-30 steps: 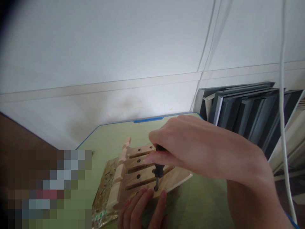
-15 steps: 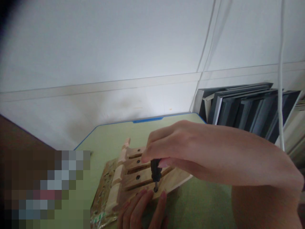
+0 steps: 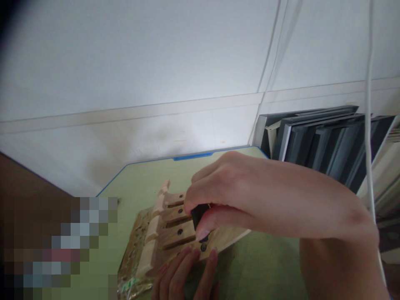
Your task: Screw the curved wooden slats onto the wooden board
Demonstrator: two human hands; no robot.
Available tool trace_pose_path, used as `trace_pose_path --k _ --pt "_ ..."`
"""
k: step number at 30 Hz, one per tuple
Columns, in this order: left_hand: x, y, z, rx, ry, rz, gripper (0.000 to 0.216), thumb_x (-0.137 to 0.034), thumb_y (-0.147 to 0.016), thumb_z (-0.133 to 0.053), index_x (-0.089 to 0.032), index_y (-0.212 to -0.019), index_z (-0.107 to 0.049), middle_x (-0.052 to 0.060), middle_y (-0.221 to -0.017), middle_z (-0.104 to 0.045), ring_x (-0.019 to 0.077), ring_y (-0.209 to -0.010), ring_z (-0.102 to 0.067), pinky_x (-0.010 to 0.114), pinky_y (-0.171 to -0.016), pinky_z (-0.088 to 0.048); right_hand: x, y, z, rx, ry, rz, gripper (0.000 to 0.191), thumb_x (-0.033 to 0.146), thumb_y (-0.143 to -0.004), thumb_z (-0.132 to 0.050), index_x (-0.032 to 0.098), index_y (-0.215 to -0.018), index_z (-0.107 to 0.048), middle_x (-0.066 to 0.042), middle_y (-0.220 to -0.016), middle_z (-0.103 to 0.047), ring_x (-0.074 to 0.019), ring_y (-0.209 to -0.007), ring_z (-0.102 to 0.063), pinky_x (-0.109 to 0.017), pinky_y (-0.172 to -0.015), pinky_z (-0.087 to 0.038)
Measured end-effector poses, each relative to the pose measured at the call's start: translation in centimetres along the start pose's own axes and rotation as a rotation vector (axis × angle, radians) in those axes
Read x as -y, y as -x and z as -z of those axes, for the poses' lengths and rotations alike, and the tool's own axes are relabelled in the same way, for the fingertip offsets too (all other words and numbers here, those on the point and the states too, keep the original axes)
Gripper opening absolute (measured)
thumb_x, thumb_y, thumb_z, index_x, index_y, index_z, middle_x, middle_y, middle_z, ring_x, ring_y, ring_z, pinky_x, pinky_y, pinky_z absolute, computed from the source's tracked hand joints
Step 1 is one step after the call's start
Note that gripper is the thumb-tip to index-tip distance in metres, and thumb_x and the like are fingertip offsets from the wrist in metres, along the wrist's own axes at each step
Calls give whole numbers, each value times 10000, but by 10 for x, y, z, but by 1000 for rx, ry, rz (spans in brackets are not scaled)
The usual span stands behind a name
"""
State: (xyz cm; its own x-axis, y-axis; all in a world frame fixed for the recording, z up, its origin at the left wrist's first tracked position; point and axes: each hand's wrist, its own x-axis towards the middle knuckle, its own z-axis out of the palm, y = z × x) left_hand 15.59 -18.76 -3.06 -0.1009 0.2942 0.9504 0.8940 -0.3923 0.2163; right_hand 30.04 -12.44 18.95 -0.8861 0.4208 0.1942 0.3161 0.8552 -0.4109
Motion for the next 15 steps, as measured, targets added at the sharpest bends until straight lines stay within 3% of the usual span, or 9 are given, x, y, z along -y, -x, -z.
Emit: trace_pose_path --k 5,11,15 --pt "0 -1 -2 -34 6 -11 339 -175 -914 -461 -339 -759 -713 -4 -850 -633 126 -922 -591 312 -930 -383 -1 -2 -3 -38 13 -31 247 321 -931 -511 103 -902 -624 -16 -760 -613 -79 -649 -529 -202 -592 -348" --pt "-3 -1 -5 -46 5 15 343 -202 -927 -458 -340 -740 -709 -9 -835 -635 120 -907 -593 308 -938 -379 -6 -2 -10 -81 248 -259 403 487 -943 -415 173 -727 -544 7 -679 -544 -115 -619 -457 -270 -580 -244" --pt "-3 0 -5 -63 11 26 341 -215 -929 -461 -335 -729 -709 -7 -827 -637 119 -903 -595 305 -925 -388 -5 0 -12 -59 344 -291 476 518 -944 -388 170 -633 -479 23 -587 -480 -99 -554 -405 -287 -559 -185"
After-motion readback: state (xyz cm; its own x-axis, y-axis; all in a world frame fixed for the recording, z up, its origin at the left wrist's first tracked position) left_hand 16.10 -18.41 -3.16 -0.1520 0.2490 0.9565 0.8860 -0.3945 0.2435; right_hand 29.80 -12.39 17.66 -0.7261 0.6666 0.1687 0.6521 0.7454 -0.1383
